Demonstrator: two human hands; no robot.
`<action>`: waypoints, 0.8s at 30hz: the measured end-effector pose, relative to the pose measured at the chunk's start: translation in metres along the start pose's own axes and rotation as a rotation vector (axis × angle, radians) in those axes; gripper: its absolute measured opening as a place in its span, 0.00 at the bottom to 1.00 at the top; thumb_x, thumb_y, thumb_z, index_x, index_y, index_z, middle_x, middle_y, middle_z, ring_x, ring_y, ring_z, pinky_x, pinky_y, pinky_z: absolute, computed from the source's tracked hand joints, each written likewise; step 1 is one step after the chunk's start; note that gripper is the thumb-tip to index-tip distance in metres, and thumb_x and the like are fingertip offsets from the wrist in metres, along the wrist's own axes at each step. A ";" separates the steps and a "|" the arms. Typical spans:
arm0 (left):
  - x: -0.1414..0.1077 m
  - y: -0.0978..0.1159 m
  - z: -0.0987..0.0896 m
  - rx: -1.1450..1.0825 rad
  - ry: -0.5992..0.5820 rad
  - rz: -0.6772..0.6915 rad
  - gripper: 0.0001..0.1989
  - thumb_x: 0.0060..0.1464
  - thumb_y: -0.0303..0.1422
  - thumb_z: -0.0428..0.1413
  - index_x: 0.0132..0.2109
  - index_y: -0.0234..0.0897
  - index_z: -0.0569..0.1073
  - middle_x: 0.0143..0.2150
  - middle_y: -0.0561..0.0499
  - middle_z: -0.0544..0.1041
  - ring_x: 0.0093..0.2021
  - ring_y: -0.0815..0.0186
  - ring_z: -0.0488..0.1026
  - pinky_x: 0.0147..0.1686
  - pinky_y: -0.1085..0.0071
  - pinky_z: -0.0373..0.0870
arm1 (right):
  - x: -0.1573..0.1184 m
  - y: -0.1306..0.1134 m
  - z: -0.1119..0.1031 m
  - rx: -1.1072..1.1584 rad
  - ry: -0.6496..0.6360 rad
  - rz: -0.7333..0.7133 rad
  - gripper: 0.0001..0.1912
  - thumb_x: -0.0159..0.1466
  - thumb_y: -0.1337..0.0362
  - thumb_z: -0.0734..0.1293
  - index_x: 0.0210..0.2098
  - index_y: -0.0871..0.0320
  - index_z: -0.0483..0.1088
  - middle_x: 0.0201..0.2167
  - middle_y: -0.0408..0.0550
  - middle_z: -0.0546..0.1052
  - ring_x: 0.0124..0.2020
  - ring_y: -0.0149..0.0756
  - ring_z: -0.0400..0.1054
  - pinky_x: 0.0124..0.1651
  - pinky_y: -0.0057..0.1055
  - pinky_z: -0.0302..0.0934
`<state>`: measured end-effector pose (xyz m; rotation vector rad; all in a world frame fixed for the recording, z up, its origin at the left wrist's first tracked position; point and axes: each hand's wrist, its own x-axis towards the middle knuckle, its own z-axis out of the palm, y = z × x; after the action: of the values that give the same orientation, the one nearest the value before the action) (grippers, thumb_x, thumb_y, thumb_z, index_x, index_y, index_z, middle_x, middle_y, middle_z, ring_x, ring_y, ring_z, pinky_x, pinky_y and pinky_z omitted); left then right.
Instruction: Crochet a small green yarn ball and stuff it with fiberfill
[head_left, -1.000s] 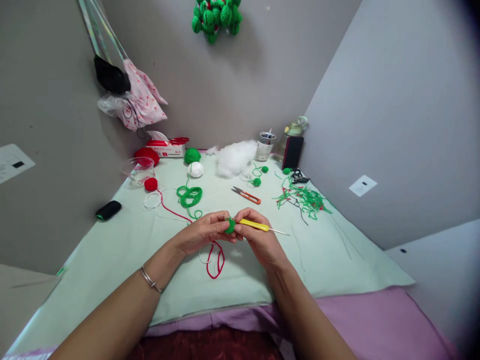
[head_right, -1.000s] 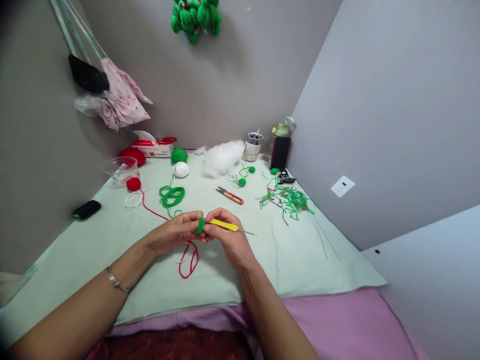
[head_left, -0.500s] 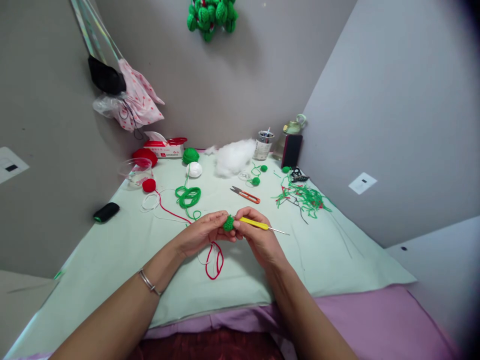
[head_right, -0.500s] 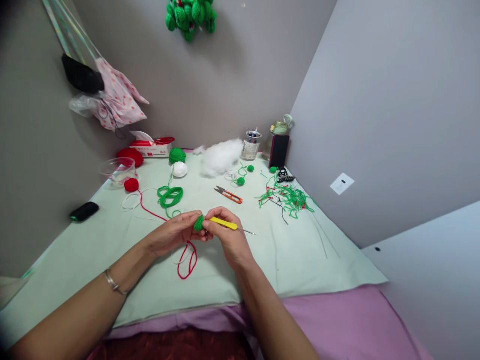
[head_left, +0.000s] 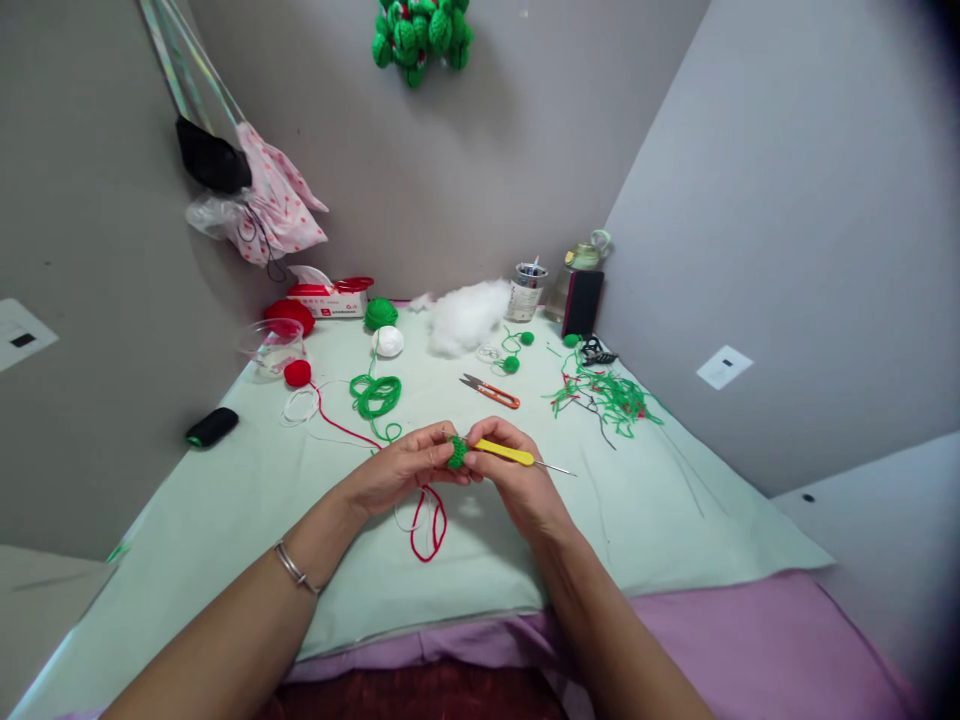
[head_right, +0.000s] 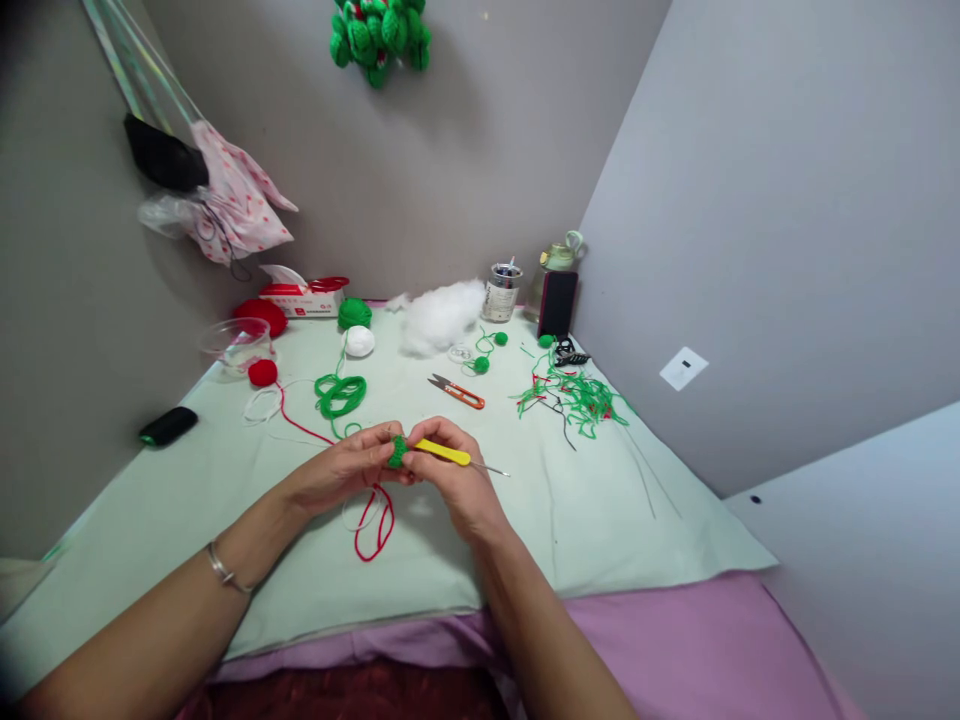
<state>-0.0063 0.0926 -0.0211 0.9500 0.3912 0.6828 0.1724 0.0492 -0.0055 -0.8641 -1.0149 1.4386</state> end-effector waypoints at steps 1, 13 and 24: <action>0.000 0.000 0.000 0.003 -0.005 -0.001 0.14 0.56 0.41 0.71 0.40 0.36 0.78 0.39 0.50 0.82 0.39 0.64 0.81 0.47 0.68 0.75 | 0.000 0.000 0.000 0.004 -0.005 0.005 0.11 0.51 0.66 0.79 0.31 0.56 0.76 0.24 0.38 0.76 0.23 0.29 0.69 0.30 0.28 0.61; 0.000 -0.001 0.000 0.028 0.018 0.014 0.15 0.53 0.38 0.73 0.43 0.35 0.79 0.42 0.48 0.82 0.44 0.61 0.81 0.50 0.65 0.74 | 0.000 -0.003 0.002 0.011 0.042 0.022 0.15 0.51 0.60 0.82 0.32 0.56 0.75 0.23 0.40 0.77 0.25 0.31 0.69 0.31 0.29 0.59; -0.001 0.004 0.001 0.069 0.013 0.001 0.14 0.55 0.40 0.71 0.42 0.34 0.82 0.39 0.46 0.83 0.41 0.61 0.82 0.49 0.66 0.74 | 0.001 -0.004 0.001 0.048 0.043 0.042 0.14 0.52 0.60 0.81 0.32 0.56 0.76 0.23 0.40 0.76 0.23 0.30 0.67 0.30 0.28 0.59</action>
<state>-0.0077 0.0928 -0.0171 1.0116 0.4280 0.6803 0.1734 0.0499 -0.0012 -0.8828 -0.9315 1.4678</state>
